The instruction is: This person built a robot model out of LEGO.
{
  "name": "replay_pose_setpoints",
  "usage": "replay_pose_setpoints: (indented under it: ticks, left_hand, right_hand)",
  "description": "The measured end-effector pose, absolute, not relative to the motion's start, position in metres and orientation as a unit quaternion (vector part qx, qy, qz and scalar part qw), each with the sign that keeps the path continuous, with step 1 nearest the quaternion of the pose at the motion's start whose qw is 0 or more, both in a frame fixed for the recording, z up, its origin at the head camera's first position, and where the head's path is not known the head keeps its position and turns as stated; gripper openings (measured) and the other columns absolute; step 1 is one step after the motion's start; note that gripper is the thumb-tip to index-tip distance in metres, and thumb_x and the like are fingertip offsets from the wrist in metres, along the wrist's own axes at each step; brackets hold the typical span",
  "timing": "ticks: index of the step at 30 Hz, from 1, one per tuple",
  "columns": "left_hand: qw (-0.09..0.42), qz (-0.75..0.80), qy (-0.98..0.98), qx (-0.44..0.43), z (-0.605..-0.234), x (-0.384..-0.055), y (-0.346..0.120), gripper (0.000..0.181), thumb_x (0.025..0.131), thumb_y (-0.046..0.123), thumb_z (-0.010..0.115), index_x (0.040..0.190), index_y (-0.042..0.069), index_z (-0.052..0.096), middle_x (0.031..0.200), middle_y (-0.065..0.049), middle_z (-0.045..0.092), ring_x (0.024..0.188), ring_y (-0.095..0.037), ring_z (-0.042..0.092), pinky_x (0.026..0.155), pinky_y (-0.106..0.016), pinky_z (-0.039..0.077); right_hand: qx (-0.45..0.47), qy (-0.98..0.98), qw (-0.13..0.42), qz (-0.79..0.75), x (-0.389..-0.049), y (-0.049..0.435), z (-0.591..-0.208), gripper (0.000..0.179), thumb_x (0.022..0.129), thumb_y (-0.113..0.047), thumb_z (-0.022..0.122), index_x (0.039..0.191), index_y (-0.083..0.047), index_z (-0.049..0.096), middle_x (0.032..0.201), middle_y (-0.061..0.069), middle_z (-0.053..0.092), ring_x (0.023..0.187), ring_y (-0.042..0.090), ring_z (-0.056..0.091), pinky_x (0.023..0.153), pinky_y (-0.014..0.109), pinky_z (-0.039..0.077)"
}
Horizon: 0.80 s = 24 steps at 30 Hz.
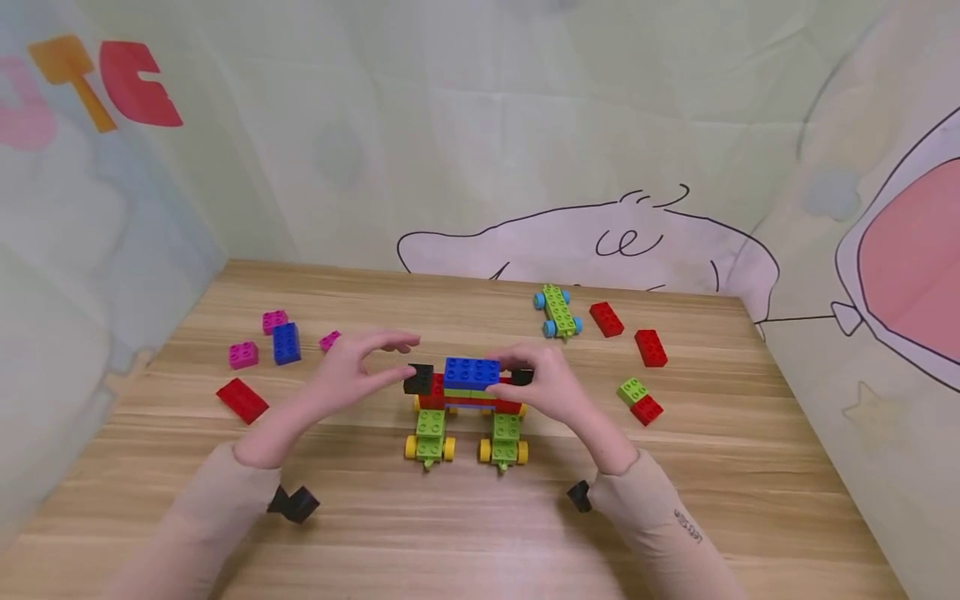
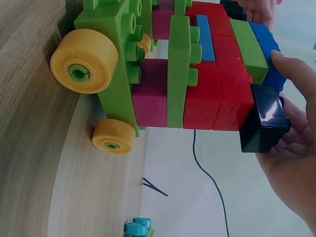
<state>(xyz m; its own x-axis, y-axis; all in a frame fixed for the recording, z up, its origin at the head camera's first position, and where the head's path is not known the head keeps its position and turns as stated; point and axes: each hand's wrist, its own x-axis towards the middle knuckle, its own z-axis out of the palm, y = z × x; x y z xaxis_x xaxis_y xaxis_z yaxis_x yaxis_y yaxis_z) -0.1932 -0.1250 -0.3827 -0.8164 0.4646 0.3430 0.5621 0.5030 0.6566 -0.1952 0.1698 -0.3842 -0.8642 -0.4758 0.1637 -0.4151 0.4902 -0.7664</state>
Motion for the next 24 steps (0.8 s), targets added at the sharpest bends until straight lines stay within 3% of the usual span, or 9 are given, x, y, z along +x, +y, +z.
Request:
replay_pose_setpoints:
  ticks: [6, 14, 24]
  left_hand:
    - [0.077, -0.363, -0.893, -0.253, -0.374, -0.201, -0.166, 0.036, 0.091, 0.015, 0.069, 0.125, 0.002, 0.064, 0.117, -0.015, 0.069, 0.107, -0.032, 0.064, 0.083, -0.046, 0.056]
    - [0.093, -0.338, -0.914, -0.205, -0.367, -0.216, -0.226, 0.037, 0.091, 0.009, 0.067, 0.126, -0.003, 0.061, 0.121, -0.023, 0.066, 0.109, -0.04, 0.06, 0.094, -0.055, 0.048]
    - [0.098, -0.326, -0.922, -0.186, -0.374, -0.231, -0.275, 0.038, 0.089, 0.0, 0.068, 0.126, -0.005, 0.059, 0.119, -0.027, 0.063, 0.107, -0.041, 0.058, 0.091, -0.057, 0.047]
  right_hand:
    - [-0.259, 0.863, 0.031, -0.433, -0.196, 0.17, -0.385, 0.035, 0.082, -0.012, 0.078, 0.115, -0.001, 0.07, 0.114, 0.014, 0.071, 0.102, 0.027, 0.068, 0.09, 0.042, 0.056]
    - [-0.264, 0.861, 0.027, -0.433, -0.197, 0.17, -0.385, 0.035, 0.082, -0.012, 0.078, 0.115, -0.001, 0.07, 0.112, 0.014, 0.072, 0.1, 0.026, 0.068, 0.089, 0.043, 0.057]
    - [-0.267, 0.863, 0.022, -0.43, -0.198, 0.172, -0.389, 0.035, 0.083, -0.013, 0.078, 0.115, -0.001, 0.07, 0.111, 0.014, 0.072, 0.102, 0.027, 0.068, 0.09, 0.044, 0.056]
